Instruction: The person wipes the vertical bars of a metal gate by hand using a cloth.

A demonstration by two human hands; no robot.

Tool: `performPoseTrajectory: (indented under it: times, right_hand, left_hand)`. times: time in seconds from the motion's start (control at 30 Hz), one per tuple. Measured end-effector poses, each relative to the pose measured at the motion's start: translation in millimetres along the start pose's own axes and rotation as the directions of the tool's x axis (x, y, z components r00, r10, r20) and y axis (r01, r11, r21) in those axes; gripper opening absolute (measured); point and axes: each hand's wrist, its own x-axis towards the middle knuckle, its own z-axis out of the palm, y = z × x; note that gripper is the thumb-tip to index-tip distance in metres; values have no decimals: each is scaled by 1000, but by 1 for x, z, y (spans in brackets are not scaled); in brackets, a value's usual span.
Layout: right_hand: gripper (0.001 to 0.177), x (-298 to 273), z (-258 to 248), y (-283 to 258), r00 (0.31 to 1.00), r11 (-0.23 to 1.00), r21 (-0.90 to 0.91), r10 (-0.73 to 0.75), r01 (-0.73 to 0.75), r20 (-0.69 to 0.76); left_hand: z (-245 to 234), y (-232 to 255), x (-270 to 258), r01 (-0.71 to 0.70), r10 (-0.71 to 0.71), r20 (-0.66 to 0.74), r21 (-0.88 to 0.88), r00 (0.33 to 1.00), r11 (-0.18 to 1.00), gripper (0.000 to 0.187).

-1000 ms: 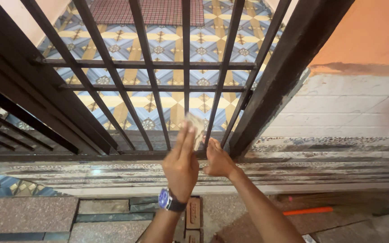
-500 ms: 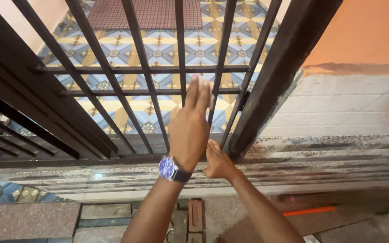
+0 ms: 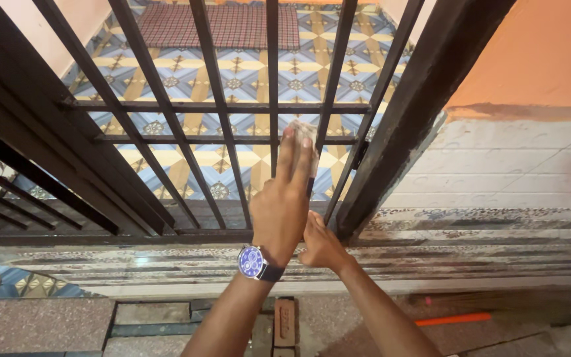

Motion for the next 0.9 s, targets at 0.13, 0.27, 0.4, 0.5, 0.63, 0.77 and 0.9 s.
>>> performPoseTrajectory:
  times: [0.13,0.27,0.4,0.5,0.63,0.77,0.9]
  right_hand:
    - [104,0,7,11,997,996,-61,71,-68,44]
    - [102,-2,17,25,994,990,-100,102,-98,42]
    - [102,0,25,37,995,986,-148,87,-80,42]
    - [102,3,26,40,986,981,-143,143,-130,86]
    - [101,0,22,33,994,990,-97,107,-103,36]
    - [100,3,12,19,996,994,-74,87,-85,30]
    - [89,-3,8,14,996,996,-34,86,-86,-6]
  left_hand:
    - [13,-5,12,23,-23,26,2,999,1000,69]
    - [21,-9,9,6,-6,-62,-7,998,1000,69]
    - [28,-16,-12,-31,37,-116,58,993,998,67]
    - [33,-29,-23,-115,123,-146,59,982,992,68]
    - [28,-29,-33,-134,130,-158,-15,979,991,67]
    - [6,-26,-2,-207,186,-461,7,868,978,56]
    - [-8,-10,49,-85,80,-273,-4,959,996,60]
